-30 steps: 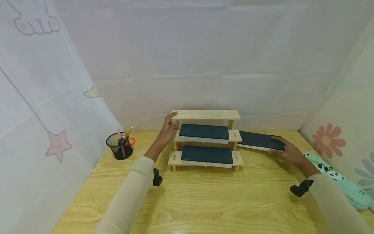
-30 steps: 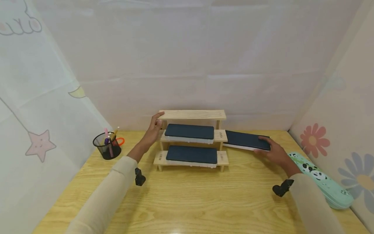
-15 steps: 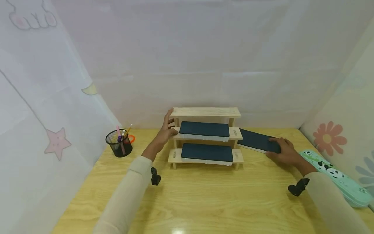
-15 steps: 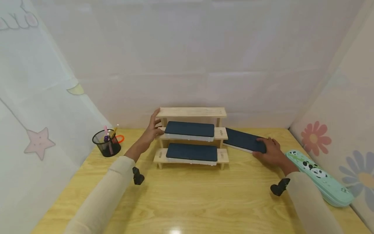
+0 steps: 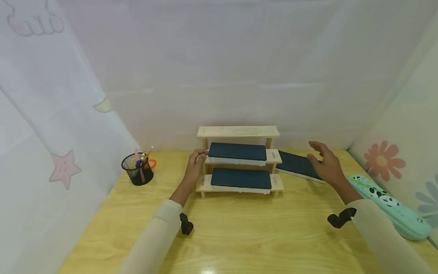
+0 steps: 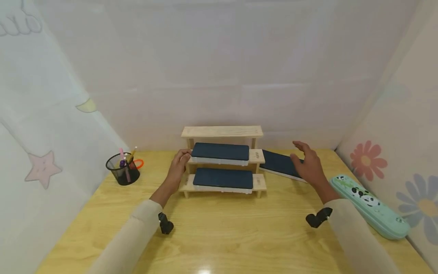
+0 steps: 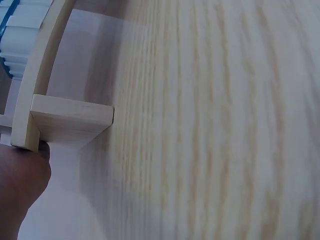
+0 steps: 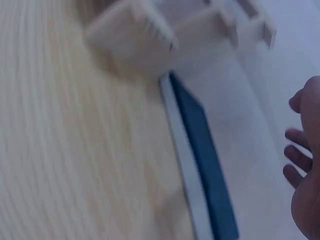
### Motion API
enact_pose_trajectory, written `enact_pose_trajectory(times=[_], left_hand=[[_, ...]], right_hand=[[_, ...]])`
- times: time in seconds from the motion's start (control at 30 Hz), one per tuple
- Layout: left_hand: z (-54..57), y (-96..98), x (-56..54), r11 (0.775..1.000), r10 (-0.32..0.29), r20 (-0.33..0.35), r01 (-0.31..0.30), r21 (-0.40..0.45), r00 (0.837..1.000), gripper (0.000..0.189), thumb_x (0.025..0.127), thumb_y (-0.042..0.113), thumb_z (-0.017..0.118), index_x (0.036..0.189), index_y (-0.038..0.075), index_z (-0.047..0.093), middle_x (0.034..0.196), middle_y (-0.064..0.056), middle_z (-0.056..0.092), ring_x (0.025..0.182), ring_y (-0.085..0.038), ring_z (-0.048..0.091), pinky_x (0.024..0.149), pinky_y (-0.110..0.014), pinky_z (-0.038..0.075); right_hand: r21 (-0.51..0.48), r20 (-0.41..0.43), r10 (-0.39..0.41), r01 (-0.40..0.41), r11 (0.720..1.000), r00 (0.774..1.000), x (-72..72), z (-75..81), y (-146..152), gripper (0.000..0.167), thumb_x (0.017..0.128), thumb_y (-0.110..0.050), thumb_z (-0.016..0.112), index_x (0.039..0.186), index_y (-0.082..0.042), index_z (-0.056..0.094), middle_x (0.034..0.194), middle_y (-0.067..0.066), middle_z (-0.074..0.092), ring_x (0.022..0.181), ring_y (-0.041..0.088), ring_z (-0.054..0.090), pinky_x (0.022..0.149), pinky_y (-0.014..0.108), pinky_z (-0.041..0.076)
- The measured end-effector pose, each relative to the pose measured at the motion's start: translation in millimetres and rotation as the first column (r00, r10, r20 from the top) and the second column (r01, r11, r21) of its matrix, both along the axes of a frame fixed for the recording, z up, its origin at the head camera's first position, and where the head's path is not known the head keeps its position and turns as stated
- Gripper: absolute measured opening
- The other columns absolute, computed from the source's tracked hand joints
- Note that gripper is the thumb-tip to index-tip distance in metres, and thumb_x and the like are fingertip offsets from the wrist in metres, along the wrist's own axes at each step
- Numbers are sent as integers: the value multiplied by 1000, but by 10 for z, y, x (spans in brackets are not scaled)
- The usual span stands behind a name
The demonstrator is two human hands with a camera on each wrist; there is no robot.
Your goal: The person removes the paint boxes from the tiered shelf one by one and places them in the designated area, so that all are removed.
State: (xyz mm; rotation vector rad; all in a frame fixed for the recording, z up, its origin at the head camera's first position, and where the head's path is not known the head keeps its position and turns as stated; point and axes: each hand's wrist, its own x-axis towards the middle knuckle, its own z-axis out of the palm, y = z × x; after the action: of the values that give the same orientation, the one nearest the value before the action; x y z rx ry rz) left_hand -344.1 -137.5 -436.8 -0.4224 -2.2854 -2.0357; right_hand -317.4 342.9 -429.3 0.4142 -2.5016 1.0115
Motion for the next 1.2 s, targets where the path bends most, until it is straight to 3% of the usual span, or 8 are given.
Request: enact_pose_trajectory(times=[0.13,0.27,0.37,0.53,0.7,0.97,1.13,1.2], left_hand=[[-167,-9,-84,1000,22,10,-23,22,1000,37,110,37,42,131,9,53,150,-10,30,127,-32,36,103,-56,30],[-259,0,-152,998,48,-30,-47,31,998,39,108,44,42,129,14,55,149,-6,32,117,-34,37,95,-54,32],[-286,10,-167,997,69,-43,-68,41,997,37,107,47,44,126,18,57,148,-2,33,112,-32,39,92,-50,33],[-313,28,-152,995,86,-29,-84,55,996,33,106,47,46,122,22,59,146,1,35,105,-29,40,88,-47,33],[-316,23,-119,995,70,-25,-68,69,997,35,107,47,46,125,19,58,147,-1,34,103,-27,38,91,-52,32],[-299,-13,-152,995,23,11,-24,97,1000,37,108,40,45,130,13,56,150,-5,30,109,-34,37,95,-57,29],[-302,-29,-174,995,17,31,-20,99,999,34,109,36,46,129,12,57,148,-7,31,107,-32,38,93,-55,31],[-319,-25,-167,995,23,25,-25,94,999,35,108,40,46,128,13,59,148,-5,31,107,-30,37,92,-53,31]], right_hand=[[-107,-20,105,-107,989,994,51,249,-375,43,105,-23,56,147,-17,48,144,5,51,129,30,50,103,53,38],[-121,44,295,-288,950,955,45,423,-714,47,105,-23,57,150,-21,44,149,3,44,134,30,46,107,54,36],[-82,118,391,-383,920,913,13,458,-915,56,103,-25,60,154,-27,37,156,2,35,139,34,39,108,59,33],[-31,208,411,-415,910,887,-52,379,-1118,72,98,-35,67,157,-37,26,164,-2,18,145,37,30,106,64,33],[62,166,386,-400,914,907,-119,300,-1259,75,97,-38,69,159,-33,26,165,5,19,149,38,21,109,67,26],[244,39,367,-365,898,930,-165,274,-1346,63,98,-34,67,155,-22,42,154,19,38,138,44,35,104,68,23],[168,49,320,-324,931,946,-111,306,-1363,59,99,-37,66,153,-29,45,158,19,30,142,42,32,103,67,32],[83,77,315,-321,944,946,-72,314,-1368,57,99,-37,65,152,-32,46,161,19,23,123,42,52,94,62,44]])
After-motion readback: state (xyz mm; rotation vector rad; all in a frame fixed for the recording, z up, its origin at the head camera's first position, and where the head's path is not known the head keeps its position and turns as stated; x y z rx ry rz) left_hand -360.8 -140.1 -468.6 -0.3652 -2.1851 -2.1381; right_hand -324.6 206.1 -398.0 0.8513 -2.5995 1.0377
